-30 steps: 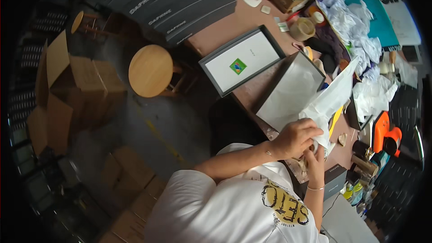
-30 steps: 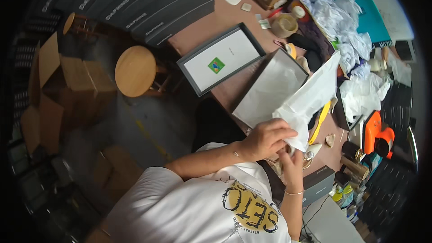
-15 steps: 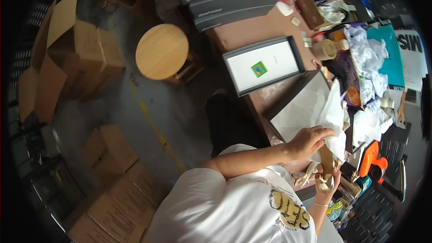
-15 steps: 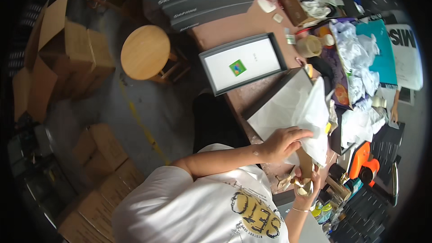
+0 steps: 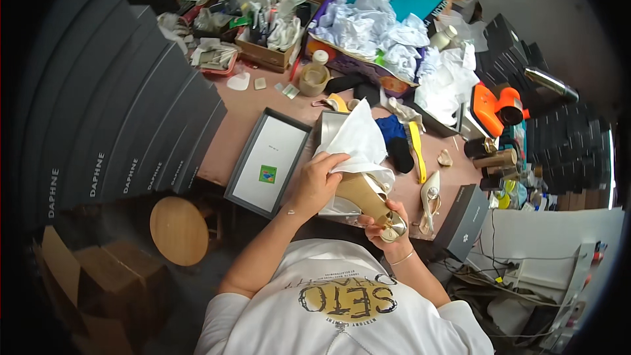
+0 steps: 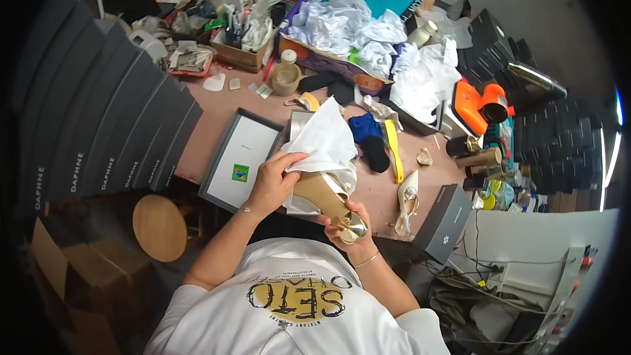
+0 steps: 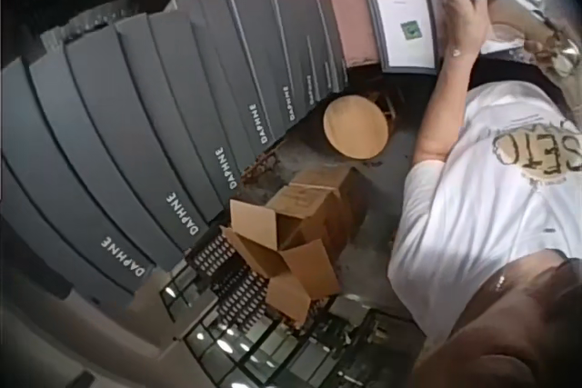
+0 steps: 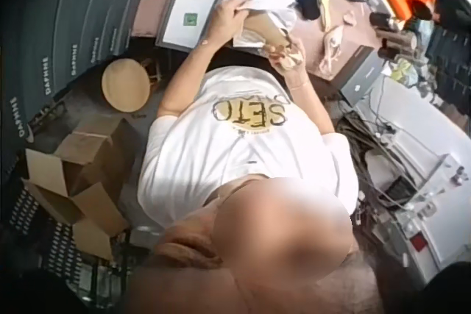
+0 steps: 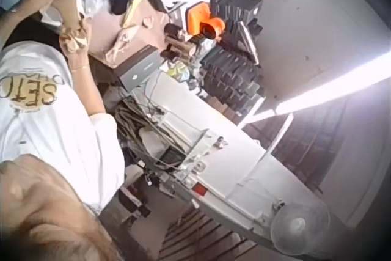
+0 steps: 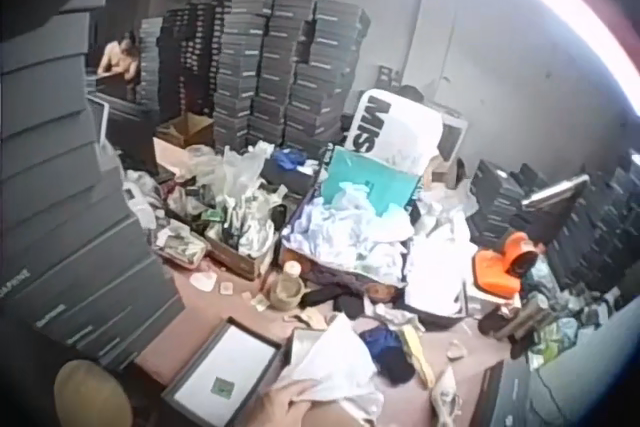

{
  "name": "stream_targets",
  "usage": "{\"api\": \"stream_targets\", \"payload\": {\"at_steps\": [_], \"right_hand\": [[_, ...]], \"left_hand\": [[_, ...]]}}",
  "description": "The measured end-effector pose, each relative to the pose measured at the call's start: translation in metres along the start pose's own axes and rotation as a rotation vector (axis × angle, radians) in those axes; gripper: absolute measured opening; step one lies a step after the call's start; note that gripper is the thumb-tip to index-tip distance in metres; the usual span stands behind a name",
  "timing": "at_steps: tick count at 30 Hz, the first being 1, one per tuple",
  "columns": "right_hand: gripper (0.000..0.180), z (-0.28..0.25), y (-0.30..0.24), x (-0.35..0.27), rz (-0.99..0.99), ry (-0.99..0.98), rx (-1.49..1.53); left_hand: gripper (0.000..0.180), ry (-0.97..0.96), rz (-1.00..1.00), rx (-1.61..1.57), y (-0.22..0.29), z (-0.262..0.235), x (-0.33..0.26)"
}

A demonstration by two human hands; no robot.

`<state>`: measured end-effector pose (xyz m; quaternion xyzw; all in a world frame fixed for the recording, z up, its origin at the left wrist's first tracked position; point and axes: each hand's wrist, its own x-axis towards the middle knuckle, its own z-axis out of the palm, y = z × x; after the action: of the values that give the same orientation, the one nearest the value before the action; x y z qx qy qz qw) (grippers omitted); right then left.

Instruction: Cleaning and packing high-heeled shoes into boxes.

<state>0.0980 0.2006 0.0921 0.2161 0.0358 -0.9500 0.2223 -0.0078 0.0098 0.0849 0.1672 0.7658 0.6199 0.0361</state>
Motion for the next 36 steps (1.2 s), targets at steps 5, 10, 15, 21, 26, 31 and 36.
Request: {"api": "stream_targets", "payload": {"at_steps": [5, 10, 15, 21, 26, 31, 36], "right_hand": [[0.040, -0.006, 0.004, 0.000, -0.001, -0.068, 0.071], [0.049, 0.002, 0.013, 0.024, -0.520, 0.128, -0.271], [0.053, 0.019, -0.013, 0.060, -0.650, 0.150, -0.536], [0.056, 0.011, -0.014, 0.025, -0.623, 0.123, -0.586], [0.059, 0.005, -0.010, 0.024, -0.636, 0.126, -0.628], [0.062, 0.009, 0.008, 0.032, -0.652, 0.098, -0.805], [0.065, -0.017, 0.042, 0.086, -0.684, 0.061, -1.500]], "left_hand": [[0.037, -0.119, 0.008, 0.017, 0.015, -0.003, 0.001], [0.044, -0.161, 0.408, 0.073, 0.055, 0.012, -0.021], [0.054, -0.321, 0.663, -0.001, 0.055, 0.052, -0.024], [0.049, -0.521, 0.762, -0.090, 0.068, 0.058, -0.045], [0.051, -0.812, 0.683, -0.098, 0.051, 0.059, -0.051], [0.108, -0.123, -0.462, -0.745, 0.017, 0.020, -0.041], [0.063, 0.123, -0.804, -1.104, -0.014, 0.010, -0.014]]}}
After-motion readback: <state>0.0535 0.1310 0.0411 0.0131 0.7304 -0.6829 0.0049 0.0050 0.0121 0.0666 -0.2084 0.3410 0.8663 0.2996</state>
